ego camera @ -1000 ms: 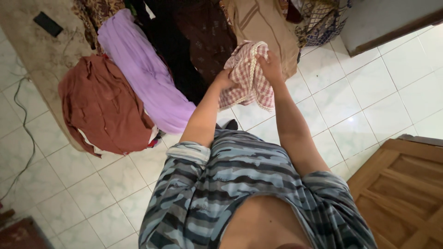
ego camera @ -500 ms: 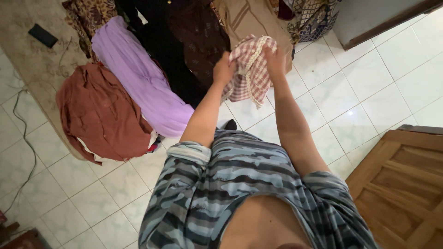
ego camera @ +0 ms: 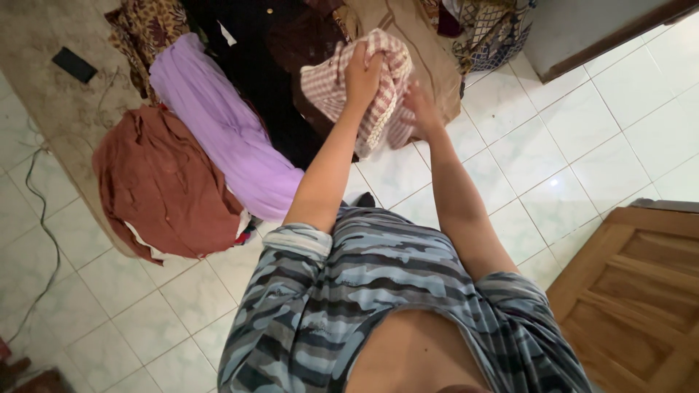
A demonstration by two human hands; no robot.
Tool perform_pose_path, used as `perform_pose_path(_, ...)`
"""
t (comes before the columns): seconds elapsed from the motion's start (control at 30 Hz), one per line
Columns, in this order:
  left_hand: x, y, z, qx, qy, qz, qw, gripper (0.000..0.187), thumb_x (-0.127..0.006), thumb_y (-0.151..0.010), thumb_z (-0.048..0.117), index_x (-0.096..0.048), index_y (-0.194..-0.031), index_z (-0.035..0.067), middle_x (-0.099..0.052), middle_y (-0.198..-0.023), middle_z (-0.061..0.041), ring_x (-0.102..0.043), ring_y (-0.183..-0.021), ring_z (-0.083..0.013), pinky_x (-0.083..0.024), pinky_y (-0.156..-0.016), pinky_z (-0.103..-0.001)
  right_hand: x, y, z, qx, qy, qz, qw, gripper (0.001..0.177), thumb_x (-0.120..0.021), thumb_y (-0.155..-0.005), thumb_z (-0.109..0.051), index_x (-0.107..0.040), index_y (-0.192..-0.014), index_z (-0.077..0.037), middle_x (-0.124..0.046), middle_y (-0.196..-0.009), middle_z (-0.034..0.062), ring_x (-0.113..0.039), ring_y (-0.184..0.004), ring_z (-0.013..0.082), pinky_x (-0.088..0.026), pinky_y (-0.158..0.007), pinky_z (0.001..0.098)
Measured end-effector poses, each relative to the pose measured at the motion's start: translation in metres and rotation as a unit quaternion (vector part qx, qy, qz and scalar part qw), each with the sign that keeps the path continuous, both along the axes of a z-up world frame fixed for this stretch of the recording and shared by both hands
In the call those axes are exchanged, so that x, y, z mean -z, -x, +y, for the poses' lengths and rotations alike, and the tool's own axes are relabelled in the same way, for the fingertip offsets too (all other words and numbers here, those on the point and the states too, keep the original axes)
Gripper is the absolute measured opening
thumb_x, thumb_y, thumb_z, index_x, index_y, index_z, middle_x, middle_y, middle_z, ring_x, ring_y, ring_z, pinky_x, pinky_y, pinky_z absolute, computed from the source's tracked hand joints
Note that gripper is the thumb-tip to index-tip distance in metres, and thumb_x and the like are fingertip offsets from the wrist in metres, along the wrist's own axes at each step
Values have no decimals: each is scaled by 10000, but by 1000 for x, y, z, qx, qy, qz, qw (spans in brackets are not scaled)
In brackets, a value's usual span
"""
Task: The person takes clothes from a shelf and places them into sorted piles on the floor.
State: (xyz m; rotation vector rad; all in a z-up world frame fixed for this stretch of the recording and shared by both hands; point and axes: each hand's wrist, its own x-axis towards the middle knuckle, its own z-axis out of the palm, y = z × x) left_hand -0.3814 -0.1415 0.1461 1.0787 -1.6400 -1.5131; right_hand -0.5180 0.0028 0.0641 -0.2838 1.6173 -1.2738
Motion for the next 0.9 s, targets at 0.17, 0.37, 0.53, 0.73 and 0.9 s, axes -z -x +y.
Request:
perform_pose_path(0.17, 3, 3, -27, -33, 110, 147, 982, 292, -657, -1022, 183, -648, -1240, -11, -770, -1088, -146, -715, -982, -188, -568, -888, -346, 27, 5, 4, -30, -36, -181, 982, 880, -357, -931, -741, -448, -1548, -121, -577, -1513, 144, -598, -1319, 324, -548, -975, 517)
perform_pose_path(0.37, -25, -20, -37, -19, -28, 149, 988, 432, -666, -962, 246, -633, -1343, 46, -773, -1157, -123, -729, -1027, -228, -567, -945, -330, 25, 3, 0, -1, 145, -288, 947, 707, -490, -1041, -561, -451, -1580, -105, -575, -1546, 110, -598, -1374, 294, -544, -1109, 481)
perform_pose_path(0.53, 21, -30, -51, -31, -39, -22, 999, 454, -703, -1051, 325, -604, -1243, -74, -724, -1162, -255, -730, -1041, -298, -583, -957, -374, 12, 10, -29, 76, 108, -226, 965, 486, -511, -1053, -362, -556, -1451, -87, -659, -1396, 118, -676, -1229, 271, -590, -1014, 460)
perform_pose_path(0.73, 41, -33, -37, -36, 35, -15, 999, 611, -761, -912, 334, -562, -1376, -10, -716, -1270, -212, -705, -1169, -314, -532, -1027, -384, -18, -12, -51, 121, 209, -211, 947, 425, -482, -1082, -313, -593, -1373, -24, -708, -1311, 122, -702, -1170, 255, -592, -1019, 413)
perform_pose_path(0.9, -4, -39, -17, 13, -54, -85, 995, 1053, -918, -734, 436, -330, -1474, -28, -578, -1401, -264, -618, -1263, -347, -500, -1080, -385, -19, -17, -62, 83, 171, -229, 955, 363, -501, -1050, -252, -623, -1317, -38, -716, -1236, 103, -705, -1105, 234, -596, -964, 407)
